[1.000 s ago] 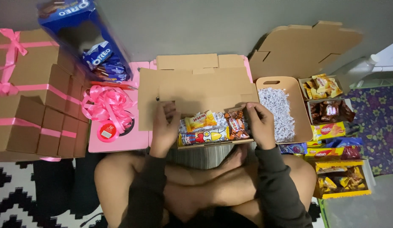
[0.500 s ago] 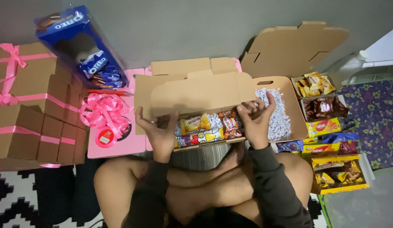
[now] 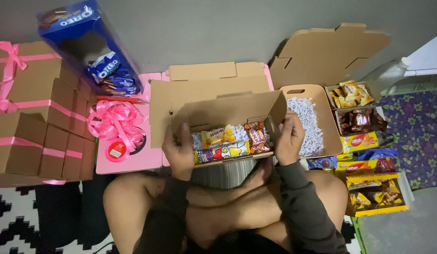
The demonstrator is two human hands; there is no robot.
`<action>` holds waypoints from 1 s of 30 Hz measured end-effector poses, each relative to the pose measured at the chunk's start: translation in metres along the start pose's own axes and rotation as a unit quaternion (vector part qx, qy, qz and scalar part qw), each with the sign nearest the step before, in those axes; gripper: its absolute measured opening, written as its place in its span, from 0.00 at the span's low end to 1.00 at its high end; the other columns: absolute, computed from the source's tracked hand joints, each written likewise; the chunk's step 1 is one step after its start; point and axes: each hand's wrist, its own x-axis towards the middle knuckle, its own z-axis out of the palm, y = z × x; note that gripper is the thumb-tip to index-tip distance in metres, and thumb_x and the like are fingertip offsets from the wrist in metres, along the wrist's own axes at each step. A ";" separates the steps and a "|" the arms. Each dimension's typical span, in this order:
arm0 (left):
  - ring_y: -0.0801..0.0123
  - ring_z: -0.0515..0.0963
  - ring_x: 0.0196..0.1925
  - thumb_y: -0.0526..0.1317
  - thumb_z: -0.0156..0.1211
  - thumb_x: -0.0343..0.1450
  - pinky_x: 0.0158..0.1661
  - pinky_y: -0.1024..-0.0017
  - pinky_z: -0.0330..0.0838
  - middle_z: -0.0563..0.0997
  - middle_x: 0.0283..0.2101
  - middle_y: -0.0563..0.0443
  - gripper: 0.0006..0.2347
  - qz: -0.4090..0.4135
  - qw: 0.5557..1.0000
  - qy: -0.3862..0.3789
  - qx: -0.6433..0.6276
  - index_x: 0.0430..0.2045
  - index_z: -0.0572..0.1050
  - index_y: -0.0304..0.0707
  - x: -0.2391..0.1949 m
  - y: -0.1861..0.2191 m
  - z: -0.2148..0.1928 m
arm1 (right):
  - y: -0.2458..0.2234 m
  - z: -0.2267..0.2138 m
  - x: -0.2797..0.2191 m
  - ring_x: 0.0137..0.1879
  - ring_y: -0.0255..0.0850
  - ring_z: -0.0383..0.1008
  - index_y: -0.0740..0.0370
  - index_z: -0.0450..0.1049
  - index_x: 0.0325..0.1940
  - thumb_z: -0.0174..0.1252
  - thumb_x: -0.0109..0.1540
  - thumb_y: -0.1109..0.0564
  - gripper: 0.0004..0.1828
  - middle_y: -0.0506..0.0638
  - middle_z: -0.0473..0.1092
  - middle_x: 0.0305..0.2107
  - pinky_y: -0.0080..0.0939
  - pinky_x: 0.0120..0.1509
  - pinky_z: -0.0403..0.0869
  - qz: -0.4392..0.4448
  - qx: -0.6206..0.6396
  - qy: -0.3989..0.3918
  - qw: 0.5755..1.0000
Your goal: Packing a gift box with shredded paper and snacks, then closing the box and preparing ribbon for decoration.
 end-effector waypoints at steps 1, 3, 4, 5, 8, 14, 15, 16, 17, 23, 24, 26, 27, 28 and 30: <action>0.70 0.79 0.43 0.43 0.58 0.79 0.48 0.65 0.74 0.81 0.35 0.46 0.07 -0.001 1.000 0.000 0.000 0.41 0.78 0.41 0.000 0.003 -0.002 | 0.002 -0.002 0.000 0.50 0.45 0.72 0.66 0.74 0.38 0.37 0.77 0.49 0.25 0.58 0.71 0.35 0.48 0.59 0.69 0.001 -0.001 -0.001 1.000; 0.72 0.65 0.26 0.38 0.56 0.78 0.33 0.74 0.64 0.65 0.18 0.55 0.14 0.063 0.998 0.003 -0.026 0.19 0.67 0.41 0.000 0.008 -0.008 | 0.007 -0.005 -0.001 0.39 0.43 0.73 0.64 0.74 0.35 0.35 0.77 0.49 0.28 0.55 0.70 0.27 0.44 0.53 0.71 0.007 0.005 0.010 1.000; 0.72 0.65 0.26 0.38 0.56 0.78 0.33 0.74 0.64 0.65 0.18 0.55 0.14 0.061 0.998 0.003 -0.025 0.19 0.67 0.41 -0.001 0.026 -0.011 | 0.010 -0.004 -0.003 0.39 0.43 0.73 0.64 0.74 0.35 0.35 0.77 0.49 0.28 0.55 0.70 0.27 0.44 0.53 0.71 0.009 0.005 0.009 1.000; 0.70 0.66 0.25 0.38 0.54 0.75 0.33 0.71 0.67 0.63 0.18 0.51 0.12 0.075 0.997 -0.009 -0.006 0.19 0.69 0.40 -0.002 0.044 -0.014 | 0.012 -0.004 -0.005 0.40 0.41 0.71 0.64 0.73 0.35 0.32 0.77 0.47 0.30 0.55 0.68 0.27 0.43 0.52 0.70 0.012 0.013 0.019 1.000; 0.63 0.71 0.25 0.46 0.44 0.73 0.34 0.66 0.70 0.67 0.19 0.43 0.15 0.095 0.995 -0.016 0.005 0.24 0.75 0.37 -0.004 0.066 -0.015 | 0.007 -0.003 -0.005 0.41 0.40 0.71 0.66 0.73 0.37 0.31 0.77 0.48 0.29 0.55 0.69 0.27 0.43 0.52 0.70 0.010 0.011 0.031 0.999; 0.66 0.71 0.33 0.39 0.41 0.76 0.40 0.66 0.71 0.75 0.25 0.42 0.17 0.043 0.997 0.017 -0.063 0.25 0.78 0.30 -0.009 0.058 -0.011 | -0.003 -0.004 -0.002 0.43 0.48 0.76 0.67 0.78 0.36 0.33 0.77 0.49 0.31 0.60 0.75 0.31 0.47 0.52 0.74 -0.041 -0.007 0.032 0.999; 0.64 0.76 0.39 0.36 0.43 0.77 0.46 0.63 0.74 0.82 0.32 0.33 0.17 0.039 0.996 0.014 -0.074 0.28 0.80 0.24 -0.008 0.069 -0.009 | -0.002 -0.004 -0.002 0.43 0.49 0.77 0.67 0.79 0.36 0.35 0.77 0.49 0.31 0.59 0.75 0.31 0.47 0.51 0.74 -0.049 -0.013 0.035 0.998; 0.64 0.76 0.39 0.36 0.43 0.77 0.46 0.63 0.74 0.82 0.32 0.33 0.17 0.040 0.996 0.014 -0.074 0.28 0.80 0.24 -0.008 0.063 -0.009 | -0.002 -0.004 0.000 0.43 0.49 0.77 0.67 0.79 0.36 0.35 0.77 0.49 0.31 0.59 0.75 0.31 0.47 0.51 0.74 -0.049 -0.013 0.036 0.998; 0.58 0.80 0.40 0.34 0.45 0.77 0.45 0.61 0.75 0.83 0.33 0.33 0.15 0.055 0.997 0.010 -0.054 0.30 0.82 0.25 -0.008 0.057 -0.010 | -0.002 -0.004 0.001 0.43 0.49 0.77 0.67 0.79 0.35 0.36 0.77 0.50 0.30 0.59 0.75 0.30 0.46 0.50 0.74 -0.052 -0.007 0.036 0.998; 0.70 0.76 0.33 0.32 0.48 0.79 0.41 0.67 0.75 0.79 0.25 0.41 0.14 0.013 0.997 0.014 -0.075 0.27 0.82 0.28 -0.007 0.060 -0.009 | 0.002 -0.003 -0.004 0.44 0.46 0.71 0.71 0.75 0.43 0.36 0.77 0.46 0.29 0.62 0.73 0.34 0.49 0.53 0.73 -0.022 0.015 0.047 0.999; 0.74 0.72 0.30 0.32 0.49 0.79 0.37 0.71 0.73 0.76 0.21 0.46 0.15 0.008 0.998 0.015 -0.060 0.23 0.81 0.32 -0.006 0.066 -0.009 | -0.003 -0.003 -0.002 0.43 0.45 0.69 0.71 0.74 0.48 0.36 0.76 0.44 0.28 0.61 0.71 0.34 0.48 0.53 0.72 -0.014 0.009 0.047 0.999; 0.74 0.70 0.28 0.30 0.52 0.78 0.34 0.70 0.72 0.75 0.19 0.46 0.13 0.023 0.998 0.017 -0.054 0.24 0.81 0.31 -0.004 0.057 -0.011 | -0.020 -0.001 0.003 0.45 0.45 0.69 0.69 0.75 0.49 0.37 0.76 0.47 0.26 0.61 0.71 0.35 0.49 0.53 0.71 -0.027 -0.010 0.027 0.999; 0.73 0.68 0.26 0.29 0.55 0.77 0.31 0.69 0.70 0.74 0.18 0.46 0.10 0.038 0.998 0.018 -0.049 0.25 0.82 0.30 -0.003 0.053 -0.013 | -0.028 0.000 0.006 0.46 0.44 0.69 0.68 0.76 0.51 0.38 0.76 0.50 0.23 0.61 0.72 0.37 0.51 0.53 0.70 -0.039 -0.029 0.009 0.999; 0.73 0.68 0.26 0.29 0.55 0.77 0.31 0.69 0.70 0.74 0.18 0.46 0.10 0.038 0.998 0.018 -0.049 0.25 0.82 0.30 -0.004 0.057 -0.012 | -0.025 -0.001 0.006 0.46 0.44 0.69 0.68 0.76 0.51 0.38 0.76 0.50 0.23 0.61 0.72 0.37 0.51 0.53 0.70 -0.039 -0.029 0.009 0.999; 0.81 0.67 0.23 0.26 0.59 0.73 0.26 0.79 0.65 0.70 0.14 0.54 0.07 0.041 0.999 0.013 -0.019 0.32 0.84 0.35 -0.005 0.064 -0.009 | -0.017 -0.002 0.006 0.41 0.45 0.72 0.65 0.80 0.42 0.33 0.76 0.44 0.32 0.57 0.73 0.33 0.46 0.51 0.69 -0.047 -0.036 -0.007 0.998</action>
